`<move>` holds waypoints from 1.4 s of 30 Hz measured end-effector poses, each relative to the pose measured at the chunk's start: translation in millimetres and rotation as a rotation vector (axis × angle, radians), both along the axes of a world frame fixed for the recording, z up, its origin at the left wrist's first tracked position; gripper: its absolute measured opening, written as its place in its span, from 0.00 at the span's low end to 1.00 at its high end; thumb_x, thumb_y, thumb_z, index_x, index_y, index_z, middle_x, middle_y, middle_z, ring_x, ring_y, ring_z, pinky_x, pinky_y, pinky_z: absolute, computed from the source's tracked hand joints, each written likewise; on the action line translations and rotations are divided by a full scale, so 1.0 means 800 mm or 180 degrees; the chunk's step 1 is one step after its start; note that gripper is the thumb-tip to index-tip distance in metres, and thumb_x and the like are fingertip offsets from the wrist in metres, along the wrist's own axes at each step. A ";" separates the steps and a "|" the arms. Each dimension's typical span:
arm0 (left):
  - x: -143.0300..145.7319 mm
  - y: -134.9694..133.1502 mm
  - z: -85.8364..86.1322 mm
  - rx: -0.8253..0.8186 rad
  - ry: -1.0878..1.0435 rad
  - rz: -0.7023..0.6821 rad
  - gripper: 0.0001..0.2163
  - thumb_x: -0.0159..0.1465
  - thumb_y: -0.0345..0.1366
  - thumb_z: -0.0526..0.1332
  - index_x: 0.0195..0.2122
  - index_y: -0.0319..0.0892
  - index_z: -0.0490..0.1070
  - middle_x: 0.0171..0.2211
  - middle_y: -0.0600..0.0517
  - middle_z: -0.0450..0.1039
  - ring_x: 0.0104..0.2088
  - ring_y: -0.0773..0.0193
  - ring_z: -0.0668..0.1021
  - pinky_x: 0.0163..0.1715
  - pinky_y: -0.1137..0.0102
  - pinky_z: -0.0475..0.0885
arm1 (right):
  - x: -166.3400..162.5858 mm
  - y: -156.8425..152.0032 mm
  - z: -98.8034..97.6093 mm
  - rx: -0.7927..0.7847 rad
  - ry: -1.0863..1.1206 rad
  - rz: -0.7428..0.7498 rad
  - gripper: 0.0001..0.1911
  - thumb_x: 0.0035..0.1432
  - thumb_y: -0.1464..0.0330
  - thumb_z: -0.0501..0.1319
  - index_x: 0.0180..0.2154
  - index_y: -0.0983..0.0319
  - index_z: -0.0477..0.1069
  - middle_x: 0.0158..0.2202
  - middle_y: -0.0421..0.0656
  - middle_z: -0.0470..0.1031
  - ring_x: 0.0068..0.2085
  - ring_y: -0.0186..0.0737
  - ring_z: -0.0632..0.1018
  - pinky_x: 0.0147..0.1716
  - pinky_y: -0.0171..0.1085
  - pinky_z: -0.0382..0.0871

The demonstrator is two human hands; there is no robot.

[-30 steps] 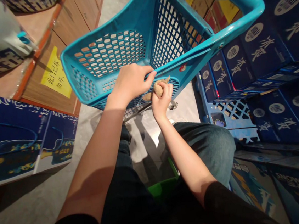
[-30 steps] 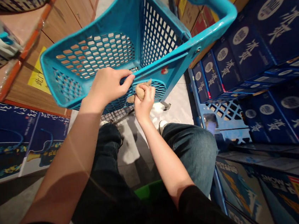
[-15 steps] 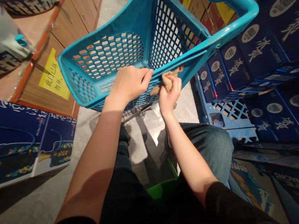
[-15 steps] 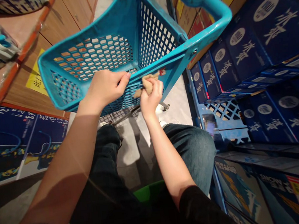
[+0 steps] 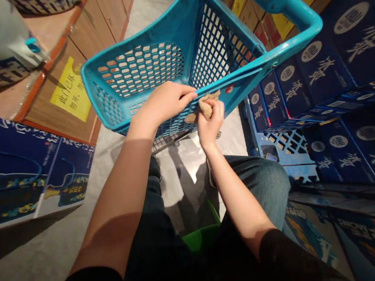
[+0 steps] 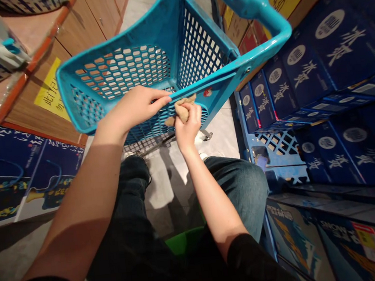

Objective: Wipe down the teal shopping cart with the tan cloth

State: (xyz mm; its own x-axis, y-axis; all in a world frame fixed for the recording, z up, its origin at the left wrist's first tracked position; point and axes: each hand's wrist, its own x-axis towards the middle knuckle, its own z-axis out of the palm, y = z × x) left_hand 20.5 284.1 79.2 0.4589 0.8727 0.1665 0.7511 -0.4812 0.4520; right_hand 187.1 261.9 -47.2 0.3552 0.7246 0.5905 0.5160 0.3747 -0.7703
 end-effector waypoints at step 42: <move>0.005 -0.005 -0.011 0.0085 -0.0150 0.0181 0.19 0.82 0.45 0.57 0.47 0.47 0.89 0.43 0.45 0.89 0.49 0.49 0.87 0.59 0.55 0.74 | 0.094 -0.002 -0.125 -0.0948 -0.0008 -0.0360 0.06 0.58 0.74 0.60 0.35 0.58 0.73 0.39 0.46 0.79 0.46 0.50 0.81 0.57 0.55 0.80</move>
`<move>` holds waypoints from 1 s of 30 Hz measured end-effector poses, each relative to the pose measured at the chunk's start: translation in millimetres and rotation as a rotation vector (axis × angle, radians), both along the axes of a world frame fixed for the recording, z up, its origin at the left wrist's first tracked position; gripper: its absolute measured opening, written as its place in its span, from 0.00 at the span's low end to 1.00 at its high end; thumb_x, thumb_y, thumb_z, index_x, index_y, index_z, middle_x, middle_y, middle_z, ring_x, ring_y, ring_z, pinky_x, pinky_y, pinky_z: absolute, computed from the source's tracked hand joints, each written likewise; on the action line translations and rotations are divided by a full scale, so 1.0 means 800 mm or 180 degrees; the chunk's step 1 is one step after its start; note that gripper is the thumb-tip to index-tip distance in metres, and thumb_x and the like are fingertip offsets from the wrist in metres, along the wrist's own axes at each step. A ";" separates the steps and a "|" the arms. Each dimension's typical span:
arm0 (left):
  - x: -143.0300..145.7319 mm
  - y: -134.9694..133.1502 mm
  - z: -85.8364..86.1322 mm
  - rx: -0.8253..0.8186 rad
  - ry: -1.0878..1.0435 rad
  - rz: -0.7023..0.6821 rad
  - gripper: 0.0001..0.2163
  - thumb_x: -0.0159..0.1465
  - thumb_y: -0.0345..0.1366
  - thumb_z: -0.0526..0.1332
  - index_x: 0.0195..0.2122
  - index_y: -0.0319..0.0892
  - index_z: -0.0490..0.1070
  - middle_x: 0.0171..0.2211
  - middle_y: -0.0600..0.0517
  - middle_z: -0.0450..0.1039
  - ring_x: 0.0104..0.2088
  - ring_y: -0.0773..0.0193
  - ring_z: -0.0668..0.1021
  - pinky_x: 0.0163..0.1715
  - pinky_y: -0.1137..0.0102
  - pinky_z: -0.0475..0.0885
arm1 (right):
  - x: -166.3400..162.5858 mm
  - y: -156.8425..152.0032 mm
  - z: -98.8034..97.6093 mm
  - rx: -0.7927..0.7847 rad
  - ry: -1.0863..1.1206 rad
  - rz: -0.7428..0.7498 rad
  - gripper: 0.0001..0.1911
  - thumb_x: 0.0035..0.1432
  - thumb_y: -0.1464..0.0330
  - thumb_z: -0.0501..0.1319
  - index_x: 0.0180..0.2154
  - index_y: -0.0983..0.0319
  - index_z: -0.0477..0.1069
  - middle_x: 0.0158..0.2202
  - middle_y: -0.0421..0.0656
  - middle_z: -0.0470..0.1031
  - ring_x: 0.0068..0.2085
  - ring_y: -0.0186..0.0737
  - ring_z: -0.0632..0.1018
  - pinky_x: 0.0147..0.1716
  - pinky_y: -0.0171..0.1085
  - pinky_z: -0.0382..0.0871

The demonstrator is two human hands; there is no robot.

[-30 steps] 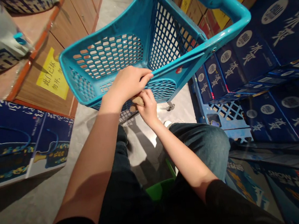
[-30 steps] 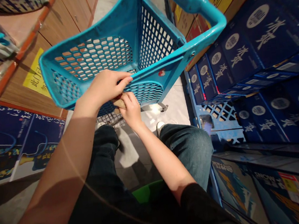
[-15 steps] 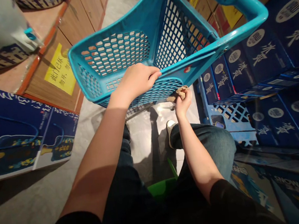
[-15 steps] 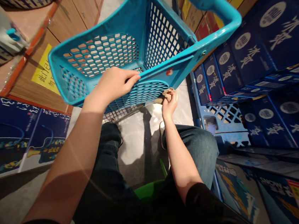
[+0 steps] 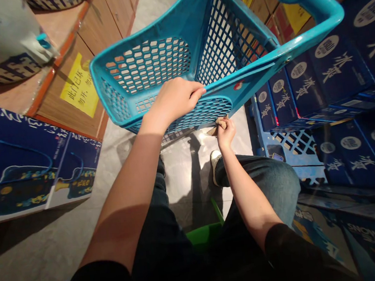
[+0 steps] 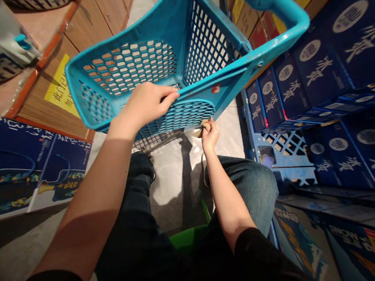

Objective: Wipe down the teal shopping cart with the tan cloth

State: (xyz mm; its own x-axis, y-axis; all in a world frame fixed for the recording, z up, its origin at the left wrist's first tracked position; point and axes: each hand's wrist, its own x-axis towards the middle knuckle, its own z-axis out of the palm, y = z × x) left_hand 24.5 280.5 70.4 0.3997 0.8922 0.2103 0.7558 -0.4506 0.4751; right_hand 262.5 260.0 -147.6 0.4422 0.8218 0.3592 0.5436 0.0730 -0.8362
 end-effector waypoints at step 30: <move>-0.002 -0.002 -0.004 0.0058 -0.0077 -0.0060 0.19 0.81 0.46 0.57 0.47 0.48 0.88 0.41 0.45 0.88 0.49 0.48 0.86 0.61 0.55 0.73 | 0.007 0.018 0.052 0.0558 -0.0042 -0.0030 0.03 0.62 0.68 0.61 0.35 0.54 0.68 0.40 0.42 0.75 0.48 0.47 0.78 0.58 0.50 0.79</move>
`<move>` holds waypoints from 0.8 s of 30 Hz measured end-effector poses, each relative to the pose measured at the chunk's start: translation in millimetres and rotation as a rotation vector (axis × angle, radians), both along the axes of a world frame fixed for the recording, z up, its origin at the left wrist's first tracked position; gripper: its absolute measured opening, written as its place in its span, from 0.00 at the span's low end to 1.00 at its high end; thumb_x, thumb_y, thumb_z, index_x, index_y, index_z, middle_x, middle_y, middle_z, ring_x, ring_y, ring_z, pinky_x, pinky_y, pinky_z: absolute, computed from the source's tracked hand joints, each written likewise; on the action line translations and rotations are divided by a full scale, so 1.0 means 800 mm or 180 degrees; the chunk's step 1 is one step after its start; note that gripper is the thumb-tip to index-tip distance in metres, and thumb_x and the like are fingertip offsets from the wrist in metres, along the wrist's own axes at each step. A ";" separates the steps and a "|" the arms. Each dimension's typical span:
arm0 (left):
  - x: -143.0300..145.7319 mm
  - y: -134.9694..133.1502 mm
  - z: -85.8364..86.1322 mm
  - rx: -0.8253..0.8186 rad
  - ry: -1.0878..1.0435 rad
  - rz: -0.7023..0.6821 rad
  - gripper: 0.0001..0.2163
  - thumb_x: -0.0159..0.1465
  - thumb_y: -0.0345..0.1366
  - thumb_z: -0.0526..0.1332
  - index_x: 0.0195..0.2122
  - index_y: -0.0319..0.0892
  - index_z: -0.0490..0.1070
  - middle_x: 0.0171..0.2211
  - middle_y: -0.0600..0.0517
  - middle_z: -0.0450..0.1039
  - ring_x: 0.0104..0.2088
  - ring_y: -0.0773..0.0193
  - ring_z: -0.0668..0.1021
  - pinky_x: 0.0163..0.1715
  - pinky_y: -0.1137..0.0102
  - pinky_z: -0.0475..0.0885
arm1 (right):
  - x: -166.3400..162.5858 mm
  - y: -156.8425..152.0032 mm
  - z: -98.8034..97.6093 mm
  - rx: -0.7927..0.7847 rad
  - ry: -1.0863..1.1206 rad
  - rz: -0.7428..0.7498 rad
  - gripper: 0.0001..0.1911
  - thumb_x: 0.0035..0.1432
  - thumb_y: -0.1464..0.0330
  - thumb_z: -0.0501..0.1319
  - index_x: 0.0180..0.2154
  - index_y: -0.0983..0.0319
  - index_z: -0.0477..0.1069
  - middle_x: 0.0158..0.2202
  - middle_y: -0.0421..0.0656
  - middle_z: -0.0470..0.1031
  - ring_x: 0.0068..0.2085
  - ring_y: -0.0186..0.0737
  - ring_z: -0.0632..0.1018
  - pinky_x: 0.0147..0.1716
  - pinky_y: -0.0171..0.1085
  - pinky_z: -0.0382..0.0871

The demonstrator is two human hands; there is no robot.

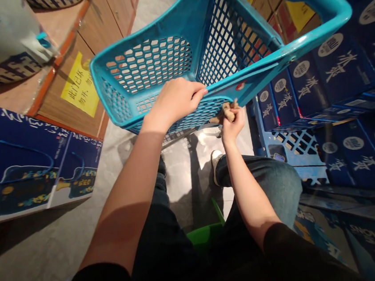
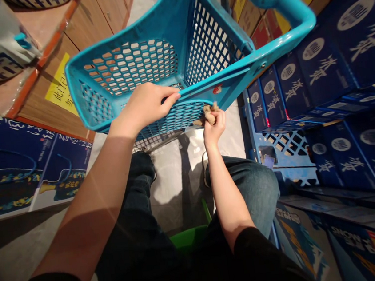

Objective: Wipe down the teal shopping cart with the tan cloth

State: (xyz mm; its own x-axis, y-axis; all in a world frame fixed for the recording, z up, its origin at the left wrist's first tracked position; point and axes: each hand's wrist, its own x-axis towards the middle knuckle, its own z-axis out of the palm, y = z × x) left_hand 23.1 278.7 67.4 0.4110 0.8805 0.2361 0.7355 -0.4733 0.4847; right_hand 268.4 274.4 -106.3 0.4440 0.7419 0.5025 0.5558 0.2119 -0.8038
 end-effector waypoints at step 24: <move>0.000 -0.001 0.000 0.0073 0.0039 0.0053 0.20 0.81 0.45 0.56 0.52 0.48 0.90 0.43 0.45 0.89 0.49 0.49 0.87 0.62 0.53 0.73 | -0.030 -0.027 -0.023 -0.0675 0.0196 0.0207 0.10 0.63 0.68 0.65 0.31 0.54 0.65 0.34 0.38 0.72 0.42 0.45 0.76 0.51 0.46 0.78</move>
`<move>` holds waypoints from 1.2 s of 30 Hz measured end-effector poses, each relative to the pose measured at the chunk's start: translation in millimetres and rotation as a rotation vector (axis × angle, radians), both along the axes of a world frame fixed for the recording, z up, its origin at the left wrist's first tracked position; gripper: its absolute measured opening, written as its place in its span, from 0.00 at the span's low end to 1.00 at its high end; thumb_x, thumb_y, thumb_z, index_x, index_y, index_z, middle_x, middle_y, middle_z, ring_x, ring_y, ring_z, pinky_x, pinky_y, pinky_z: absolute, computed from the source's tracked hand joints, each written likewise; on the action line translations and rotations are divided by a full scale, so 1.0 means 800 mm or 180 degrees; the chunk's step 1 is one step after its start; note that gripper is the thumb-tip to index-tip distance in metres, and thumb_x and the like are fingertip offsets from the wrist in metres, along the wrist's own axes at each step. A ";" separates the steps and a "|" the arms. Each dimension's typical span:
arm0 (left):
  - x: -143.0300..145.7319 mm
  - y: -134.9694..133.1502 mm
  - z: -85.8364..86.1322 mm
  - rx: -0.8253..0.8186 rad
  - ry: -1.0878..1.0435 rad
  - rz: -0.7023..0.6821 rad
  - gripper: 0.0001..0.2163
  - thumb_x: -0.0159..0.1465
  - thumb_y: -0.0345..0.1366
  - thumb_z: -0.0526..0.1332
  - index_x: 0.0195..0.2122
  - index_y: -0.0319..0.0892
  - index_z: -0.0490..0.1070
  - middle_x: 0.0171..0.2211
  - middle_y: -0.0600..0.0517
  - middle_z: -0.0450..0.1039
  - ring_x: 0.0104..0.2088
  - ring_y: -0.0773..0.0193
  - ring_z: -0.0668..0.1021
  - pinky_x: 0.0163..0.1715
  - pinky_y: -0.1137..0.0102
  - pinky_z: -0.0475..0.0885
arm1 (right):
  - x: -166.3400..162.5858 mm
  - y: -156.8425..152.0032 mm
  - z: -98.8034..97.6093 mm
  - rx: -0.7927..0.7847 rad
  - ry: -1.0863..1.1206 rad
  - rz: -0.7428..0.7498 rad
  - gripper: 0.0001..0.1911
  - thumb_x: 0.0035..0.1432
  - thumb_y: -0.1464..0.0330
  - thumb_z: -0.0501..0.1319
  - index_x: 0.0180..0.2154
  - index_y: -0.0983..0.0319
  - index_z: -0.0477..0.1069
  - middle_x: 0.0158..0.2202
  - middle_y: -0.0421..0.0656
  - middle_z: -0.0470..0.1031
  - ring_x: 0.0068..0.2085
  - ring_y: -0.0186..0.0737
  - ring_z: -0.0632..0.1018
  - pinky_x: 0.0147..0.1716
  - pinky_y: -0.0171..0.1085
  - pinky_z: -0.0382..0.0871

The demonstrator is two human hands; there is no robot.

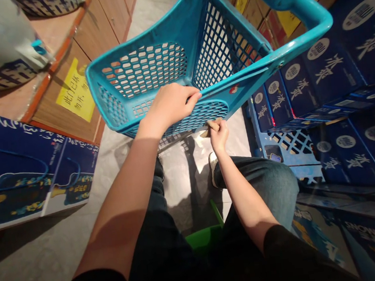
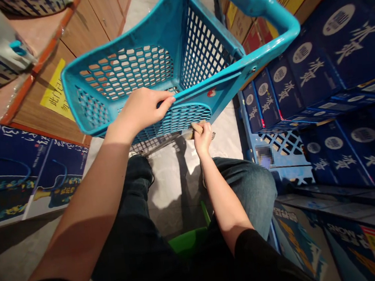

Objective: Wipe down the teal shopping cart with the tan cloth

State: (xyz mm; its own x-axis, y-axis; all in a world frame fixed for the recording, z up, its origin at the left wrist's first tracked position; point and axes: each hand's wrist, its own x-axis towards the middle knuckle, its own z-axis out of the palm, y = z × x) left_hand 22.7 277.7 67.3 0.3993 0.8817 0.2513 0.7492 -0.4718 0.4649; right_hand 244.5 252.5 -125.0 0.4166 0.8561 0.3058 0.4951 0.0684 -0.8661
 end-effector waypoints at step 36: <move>0.000 0.003 -0.001 0.0018 -0.0023 -0.0011 0.20 0.80 0.46 0.57 0.49 0.49 0.90 0.38 0.46 0.88 0.48 0.49 0.86 0.62 0.54 0.73 | 0.021 0.025 0.030 0.0272 0.0013 -0.0258 0.09 0.69 0.68 0.62 0.35 0.54 0.66 0.38 0.41 0.74 0.47 0.47 0.79 0.60 0.51 0.79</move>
State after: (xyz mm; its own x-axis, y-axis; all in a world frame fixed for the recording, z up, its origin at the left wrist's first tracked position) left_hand 22.4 280.0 66.9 0.4003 0.8790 0.2591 0.7443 -0.4768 0.4676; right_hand 261.1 272.8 -100.7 0.4849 0.7904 0.3743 0.4985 0.1019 -0.8609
